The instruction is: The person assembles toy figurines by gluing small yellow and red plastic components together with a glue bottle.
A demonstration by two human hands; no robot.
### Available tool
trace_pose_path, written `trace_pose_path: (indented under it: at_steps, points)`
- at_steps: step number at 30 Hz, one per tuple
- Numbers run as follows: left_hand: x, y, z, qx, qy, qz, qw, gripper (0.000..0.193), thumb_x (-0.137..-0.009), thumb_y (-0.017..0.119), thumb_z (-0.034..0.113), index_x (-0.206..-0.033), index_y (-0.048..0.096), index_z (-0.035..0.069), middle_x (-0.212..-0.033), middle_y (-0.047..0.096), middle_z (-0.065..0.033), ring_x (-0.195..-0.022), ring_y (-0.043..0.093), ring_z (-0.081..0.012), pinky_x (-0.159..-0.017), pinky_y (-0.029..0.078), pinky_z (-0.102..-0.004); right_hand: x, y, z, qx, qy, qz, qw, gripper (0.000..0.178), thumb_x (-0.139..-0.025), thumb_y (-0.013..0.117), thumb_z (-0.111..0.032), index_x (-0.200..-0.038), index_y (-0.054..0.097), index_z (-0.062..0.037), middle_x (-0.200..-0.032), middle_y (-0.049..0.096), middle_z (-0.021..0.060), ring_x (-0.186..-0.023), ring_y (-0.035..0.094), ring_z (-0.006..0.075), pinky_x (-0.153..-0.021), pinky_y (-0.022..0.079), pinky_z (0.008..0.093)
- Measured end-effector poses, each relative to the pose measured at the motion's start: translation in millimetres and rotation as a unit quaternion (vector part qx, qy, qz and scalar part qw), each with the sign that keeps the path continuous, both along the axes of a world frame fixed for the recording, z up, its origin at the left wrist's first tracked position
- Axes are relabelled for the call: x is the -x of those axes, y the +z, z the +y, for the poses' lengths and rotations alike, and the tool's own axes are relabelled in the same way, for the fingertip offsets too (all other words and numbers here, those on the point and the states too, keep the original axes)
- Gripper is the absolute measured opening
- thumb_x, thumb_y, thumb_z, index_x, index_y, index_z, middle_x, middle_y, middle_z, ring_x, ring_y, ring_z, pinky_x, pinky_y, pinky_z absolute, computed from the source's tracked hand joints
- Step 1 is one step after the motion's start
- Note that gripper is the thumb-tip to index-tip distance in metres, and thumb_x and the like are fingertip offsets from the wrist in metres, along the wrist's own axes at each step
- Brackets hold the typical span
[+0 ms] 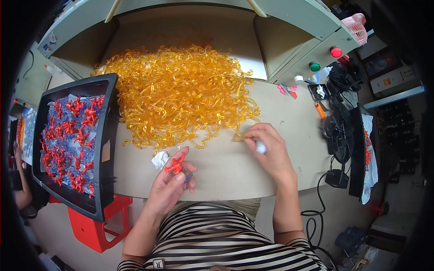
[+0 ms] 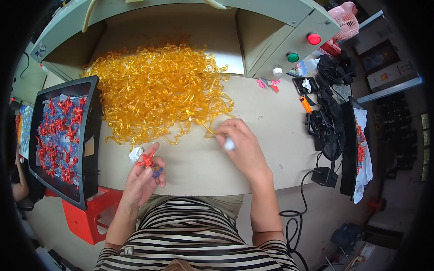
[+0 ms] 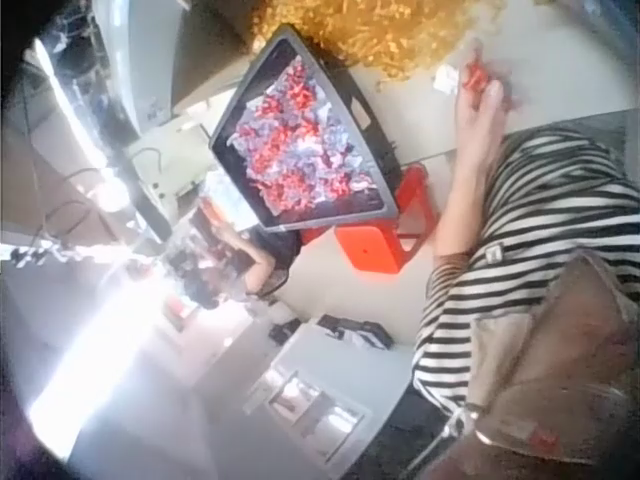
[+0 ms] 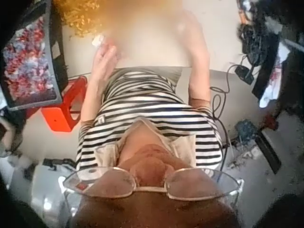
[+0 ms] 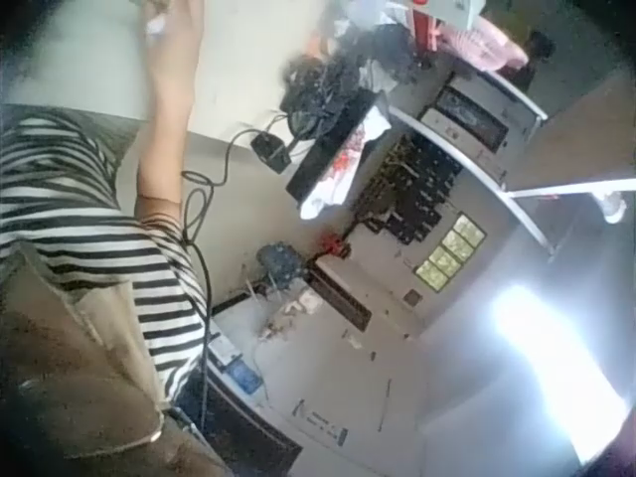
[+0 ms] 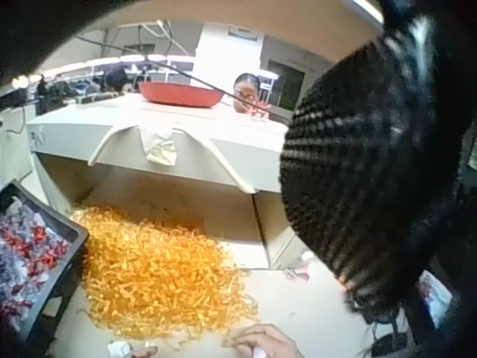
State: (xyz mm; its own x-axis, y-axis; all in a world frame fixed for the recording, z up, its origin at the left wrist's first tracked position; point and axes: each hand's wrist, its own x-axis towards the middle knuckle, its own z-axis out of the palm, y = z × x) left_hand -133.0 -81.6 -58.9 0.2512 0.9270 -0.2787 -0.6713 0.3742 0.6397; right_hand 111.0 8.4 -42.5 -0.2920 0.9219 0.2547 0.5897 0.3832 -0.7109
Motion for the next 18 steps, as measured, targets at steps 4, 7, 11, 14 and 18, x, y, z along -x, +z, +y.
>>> trace_pose_path:
  at_steps: [4,7,11,14,18]
  points:
    - [-2.7,-6.7,0.4,-0.012,0.010,0.069,0.997,0.042,-0.083,0.054,0.002,-0.122,0.040,0.000,-0.092,0.054,-0.0051,-0.068,0.051,-0.0113,-0.061,0.042,-0.0244,5.6,13.8,-22.3,0.137,-0.051,0.090,0.985,0.009,-0.077,0.063,-0.005,-0.086,0.060,-0.0025,-0.081,0.059,0.0046,-0.073,0.056,0.0123,-0.066,0.046,0.0244]
    - [-15.8,-0.3,8.7,-0.002,0.016,0.129,0.992,0.033,-0.081,0.059,0.001,-0.113,0.049,0.000,-0.085,0.056,-0.0031,-0.066,0.051,-0.0100,-0.059,0.043,-0.0229,17.3,15.1,-29.9,0.314,-0.096,0.279,0.903,0.009,-0.080,0.062,-0.006,-0.087,0.058,-0.0018,-0.080,0.060,0.0048,-0.069,0.055,0.0085,-0.062,0.044,0.0217]
    - [-26.9,6.2,17.0,-0.130,0.052,0.342,0.929,0.026,-0.079,0.063,0.003,-0.104,0.057,0.002,-0.083,0.057,-0.0035,-0.068,0.054,-0.0104,-0.062,0.045,-0.0225,22.7,1.4,-36.3,0.417,-0.079,0.423,0.800,0.011,-0.082,0.059,-0.006,-0.091,0.054,-0.0024,-0.079,0.060,0.0066,-0.066,0.054,0.0092,-0.056,0.042,0.0210]
    - [-22.7,19.4,24.5,-0.230,0.046,0.449,0.862,0.024,-0.076,0.066,0.003,-0.099,0.060,0.003,-0.082,0.058,-0.0054,-0.069,0.055,-0.0107,-0.064,0.045,-0.0231,20.1,4.6,-39.7,0.415,-0.059,0.394,0.818,0.011,-0.082,0.058,-0.005,-0.091,0.052,-0.0030,-0.078,0.060,0.0079,-0.066,0.055,0.0108,-0.056,0.041,0.0220]
    - [-22.6,20.6,23.6,-0.286,0.029,0.514,0.808,0.024,-0.073,0.068,0.003,-0.096,0.061,0.002,-0.078,0.058,-0.0066,-0.070,0.056,-0.0109,-0.063,0.044,-0.0232,25.0,16.1,-43.6,0.450,-0.004,0.411,0.793,0.009,-0.082,0.057,-0.005,-0.089,0.051,-0.0028,-0.078,0.060,0.0087,-0.067,0.055,0.0124,-0.056,0.041,0.0224]
